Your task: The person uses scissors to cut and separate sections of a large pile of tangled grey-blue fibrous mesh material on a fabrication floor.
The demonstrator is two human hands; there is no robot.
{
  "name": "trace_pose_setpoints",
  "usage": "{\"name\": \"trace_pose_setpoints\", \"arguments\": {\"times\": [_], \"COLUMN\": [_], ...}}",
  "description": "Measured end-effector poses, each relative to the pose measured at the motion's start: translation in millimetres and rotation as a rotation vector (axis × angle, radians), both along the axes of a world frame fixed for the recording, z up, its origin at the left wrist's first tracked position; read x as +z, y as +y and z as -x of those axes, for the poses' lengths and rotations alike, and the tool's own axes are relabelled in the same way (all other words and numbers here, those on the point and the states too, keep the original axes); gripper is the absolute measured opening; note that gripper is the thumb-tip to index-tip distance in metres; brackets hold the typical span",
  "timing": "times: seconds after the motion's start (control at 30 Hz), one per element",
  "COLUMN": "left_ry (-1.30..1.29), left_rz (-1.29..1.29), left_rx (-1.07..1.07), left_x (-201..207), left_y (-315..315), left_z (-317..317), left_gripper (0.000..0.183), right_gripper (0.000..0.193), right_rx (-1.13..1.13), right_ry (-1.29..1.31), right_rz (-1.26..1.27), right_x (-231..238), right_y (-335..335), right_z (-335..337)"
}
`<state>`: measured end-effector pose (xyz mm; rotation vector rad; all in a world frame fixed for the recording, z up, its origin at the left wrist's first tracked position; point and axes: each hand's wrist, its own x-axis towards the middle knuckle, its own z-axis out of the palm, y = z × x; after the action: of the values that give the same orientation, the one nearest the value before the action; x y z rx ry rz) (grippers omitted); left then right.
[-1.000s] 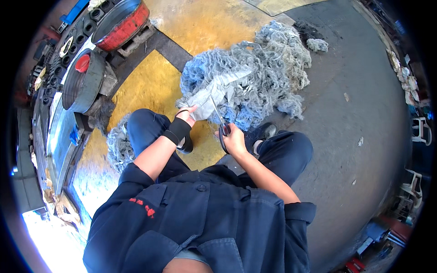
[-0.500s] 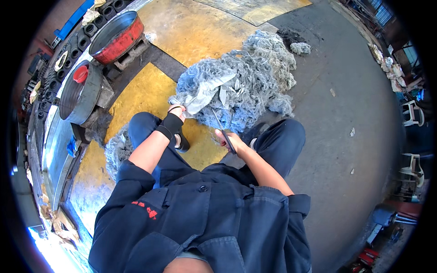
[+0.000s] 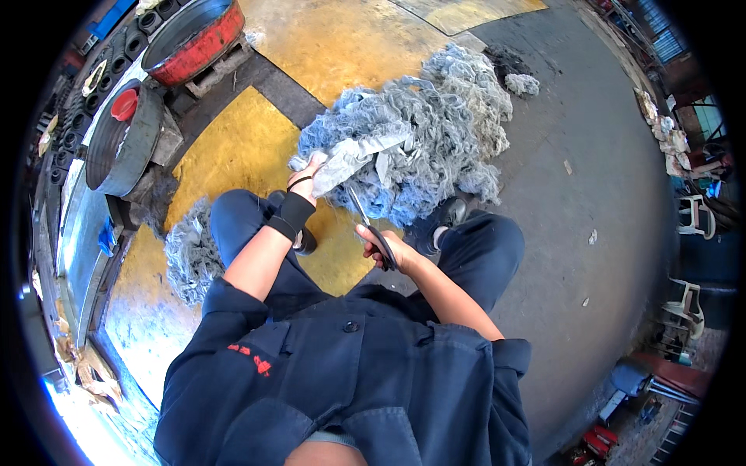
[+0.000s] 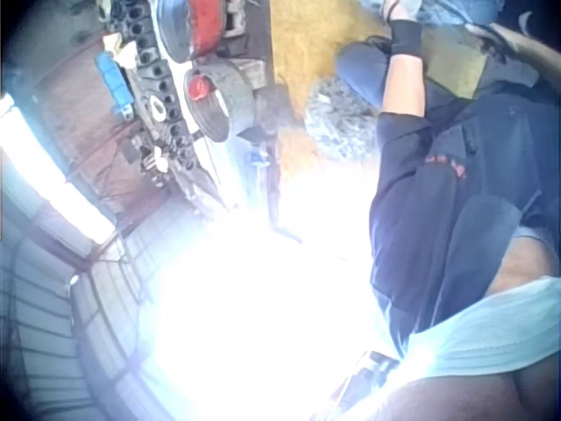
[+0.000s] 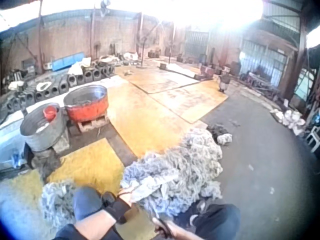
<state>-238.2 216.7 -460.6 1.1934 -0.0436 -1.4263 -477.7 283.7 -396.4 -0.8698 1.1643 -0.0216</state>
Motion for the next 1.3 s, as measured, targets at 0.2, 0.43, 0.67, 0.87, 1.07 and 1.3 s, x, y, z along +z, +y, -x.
{"name": "trace_pose_setpoints", "arguments": {"times": [0.2, 0.43, 0.67, 0.87, 1.07, 1.3], "left_ry": [0.065, -0.116, -0.139, -0.182, -0.303, -0.317], "left_rz": [0.316, 0.290, 0.292, 0.235, 0.257, 0.206], "left_rx": [-0.091, -0.225, -0.185, -0.179, -0.236, -0.253], "left_x": [85.9, 94.4, 67.5, 58.2, 51.7, 48.2], "left_y": [1.2, -3.4, 7.9, -0.8, -9.2, -13.7], "left_z": [-19.3, -38.6, -20.8, -24.2, -19.8, -20.7], "left_gripper": [0.031, 0.038, 0.048, 0.051, 0.049, 0.045], "right_gripper": [0.067, 0.069, 0.070, 0.062, 0.060, 0.059], "right_rx": [0.065, 0.100, 0.076, -0.053, -0.116, -0.125], "right_ry": [-0.195, -0.337, -0.363, -0.427, -0.530, -0.458], "right_rz": [0.109, 0.119, 0.030, -0.170, -0.318, -0.294], "right_x": [-5.0, -8.3, -19.7, -20.9, -11.2, -14.0], "right_y": [-29.4, -39.5, -47.1, -50.9, -55.2, -50.3], "right_z": [-18.9, -37.2, -45.8, -54.8, -55.6, -54.4]}}
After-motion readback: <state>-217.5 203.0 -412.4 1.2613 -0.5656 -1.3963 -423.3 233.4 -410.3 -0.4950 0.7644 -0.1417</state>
